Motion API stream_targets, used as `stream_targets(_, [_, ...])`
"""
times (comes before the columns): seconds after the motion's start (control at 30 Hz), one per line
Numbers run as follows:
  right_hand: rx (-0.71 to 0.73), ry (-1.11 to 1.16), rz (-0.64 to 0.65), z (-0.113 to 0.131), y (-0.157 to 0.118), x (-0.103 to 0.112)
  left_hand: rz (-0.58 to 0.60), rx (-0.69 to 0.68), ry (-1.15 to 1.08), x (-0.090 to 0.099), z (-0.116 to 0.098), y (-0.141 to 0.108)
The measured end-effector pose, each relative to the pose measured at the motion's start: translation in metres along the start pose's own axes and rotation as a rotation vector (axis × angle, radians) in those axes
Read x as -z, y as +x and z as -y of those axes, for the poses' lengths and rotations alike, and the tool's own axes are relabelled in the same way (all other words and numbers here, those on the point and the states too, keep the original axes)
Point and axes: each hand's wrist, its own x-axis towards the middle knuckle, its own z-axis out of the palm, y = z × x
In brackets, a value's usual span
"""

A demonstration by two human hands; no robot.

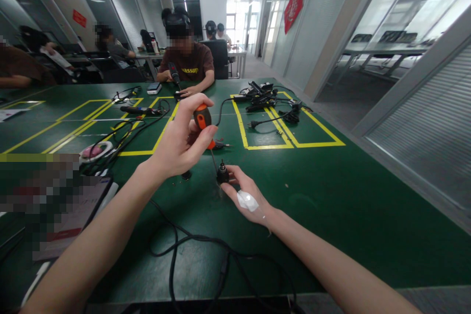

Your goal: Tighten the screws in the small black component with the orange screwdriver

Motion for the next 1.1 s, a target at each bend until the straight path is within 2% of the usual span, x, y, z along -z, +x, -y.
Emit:
stream_targets(0.3, [0.001,0.014,-0.006,0.0010,0.0003,-0.0002,0.009,0.011,-0.026,0.0008,-0.0023,-0.0006])
stream_targets(0.57, [0.008,0.013,-0.008,0.0018,0.0002,-0.0012,-0.006,-0.064,0.042,0.0030,0.0007,-0.0013])
stream_targets(0.93, [-0.009,0.010,-0.012,0.0003,0.0005,-0.0014,-0.033,0.030,-0.033,-0.0007,-0.0017,-0.0004])
stream_targets(1.1, [0.013,0.001,-0.013,-0.0016,0.0006,-0.0015,-0.094,0.009,-0.031,-0.0004,0.0001,-0.0001])
